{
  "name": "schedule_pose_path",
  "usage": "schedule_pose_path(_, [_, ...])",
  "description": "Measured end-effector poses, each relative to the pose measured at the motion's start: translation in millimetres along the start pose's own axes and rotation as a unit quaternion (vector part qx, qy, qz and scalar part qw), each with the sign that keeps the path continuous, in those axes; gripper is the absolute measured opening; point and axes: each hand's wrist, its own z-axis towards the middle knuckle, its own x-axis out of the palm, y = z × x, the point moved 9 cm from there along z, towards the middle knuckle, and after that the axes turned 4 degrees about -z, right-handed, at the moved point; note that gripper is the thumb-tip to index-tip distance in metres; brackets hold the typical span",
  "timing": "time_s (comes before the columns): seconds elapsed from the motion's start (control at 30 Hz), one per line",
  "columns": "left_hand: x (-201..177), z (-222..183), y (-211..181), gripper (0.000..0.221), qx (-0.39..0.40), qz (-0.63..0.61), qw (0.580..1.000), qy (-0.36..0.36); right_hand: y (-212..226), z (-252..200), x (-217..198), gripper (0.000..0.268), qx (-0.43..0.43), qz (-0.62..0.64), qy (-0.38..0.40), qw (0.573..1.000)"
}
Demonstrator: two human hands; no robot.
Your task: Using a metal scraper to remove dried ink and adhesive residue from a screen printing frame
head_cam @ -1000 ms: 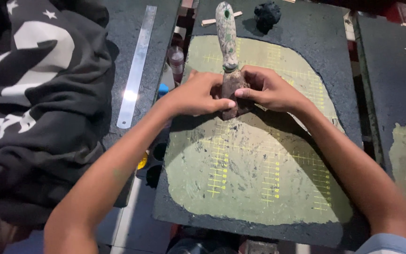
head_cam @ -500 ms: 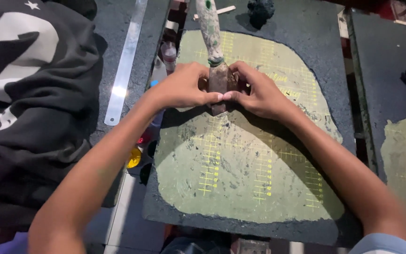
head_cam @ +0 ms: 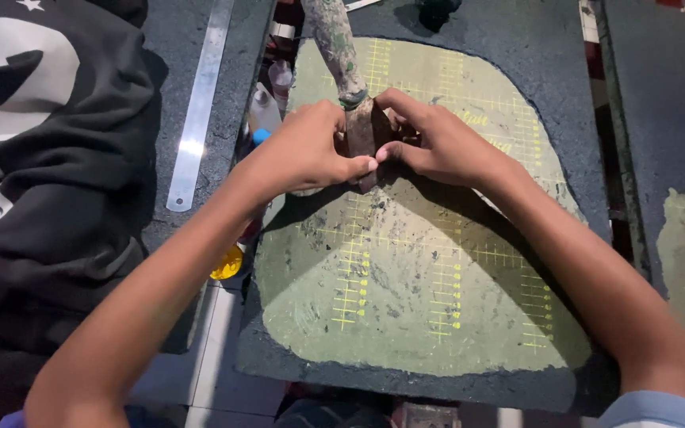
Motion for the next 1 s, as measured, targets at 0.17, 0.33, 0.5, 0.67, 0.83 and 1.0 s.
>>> schedule_pose_path(0.17, [-0.5,-1.9,-4.8,0.050,0.000,-0.009,1.000,-0.003,-0.4,-0.1,0.0,0.041,-0.003,0.010,0.002,1.000])
schedule_pose_path(0.33, [-1.3,-1.2,-6.3,0.048,0.006,-0.013,1.000,-0.001,2.8,-0.6,-2.1,0.042,-0.003,0.017,0.008,1.000])
schedule_pose_path(0.5, [2.8,-0.5,-4.9,0.050,0.004,0.000,1.000,0.014,0.4,-0.7,-1.1,0.041,-0.007,0.034,0.010,0.999])
schedule_pose_path(0.67, [-0.7,-1.5,-10.3,0.040,0.012,-0.010,1.000,0.009,-14.7,-0.8,2.1,0.039,-0.023,0.071,-0.002,0.997])
schedule_pose_path(0.83, [-5.7,-7.9,-27.7,0.023,0.081,-0.037,0.996,0.013,-7.9,-5.8,0.2,0.035,-0.036,0.166,0.005,0.985])
schedule_pose_path(1.0, [3.2,5.7,-14.3,0.019,0.161,-0.019,0.986,-0.023,-16.3,-6.4,-1.2,0.033,-0.027,0.231,0.006,0.973])
